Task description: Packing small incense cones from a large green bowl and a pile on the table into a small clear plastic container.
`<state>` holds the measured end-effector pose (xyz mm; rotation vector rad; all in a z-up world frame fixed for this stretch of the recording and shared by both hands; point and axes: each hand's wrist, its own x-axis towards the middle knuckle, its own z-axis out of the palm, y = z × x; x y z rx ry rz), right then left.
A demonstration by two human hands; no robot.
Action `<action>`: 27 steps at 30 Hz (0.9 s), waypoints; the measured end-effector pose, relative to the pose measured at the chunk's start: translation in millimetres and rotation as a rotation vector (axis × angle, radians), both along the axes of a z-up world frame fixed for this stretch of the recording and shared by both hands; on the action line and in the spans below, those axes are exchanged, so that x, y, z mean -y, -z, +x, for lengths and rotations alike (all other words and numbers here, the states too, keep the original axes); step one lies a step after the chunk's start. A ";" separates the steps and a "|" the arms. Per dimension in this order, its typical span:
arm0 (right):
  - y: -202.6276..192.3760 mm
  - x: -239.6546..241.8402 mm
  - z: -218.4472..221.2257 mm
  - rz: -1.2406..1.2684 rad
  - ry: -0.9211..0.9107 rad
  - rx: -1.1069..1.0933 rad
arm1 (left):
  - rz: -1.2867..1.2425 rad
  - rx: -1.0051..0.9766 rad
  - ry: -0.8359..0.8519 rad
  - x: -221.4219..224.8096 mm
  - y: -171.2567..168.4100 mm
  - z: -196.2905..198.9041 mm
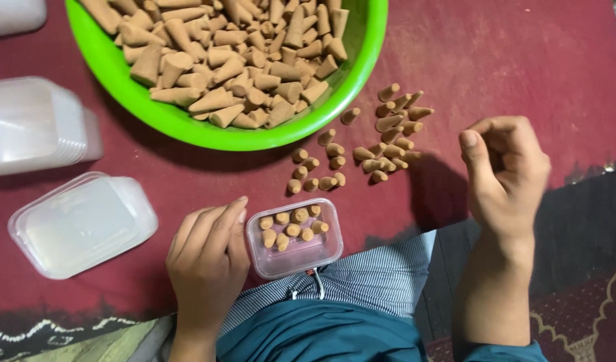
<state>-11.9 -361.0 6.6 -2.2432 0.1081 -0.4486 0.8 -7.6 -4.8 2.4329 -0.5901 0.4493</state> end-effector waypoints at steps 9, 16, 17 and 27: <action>16.0 2.9 15.7 -0.247 -0.186 0.061 | 0.077 -0.039 -0.033 -3.0 10.2 -2.8; 27.2 9.1 27.7 -0.374 -0.252 0.074 | 0.074 -0.013 -0.035 -0.7 9.1 -1.8; 24.9 8.0 28.7 -0.374 -0.254 0.066 | 0.064 -0.008 -0.038 -0.2 8.3 -1.4; 23.8 19.4 14.2 -0.557 -0.194 -0.070 | -0.012 -0.040 0.006 -1.5 2.9 -0.8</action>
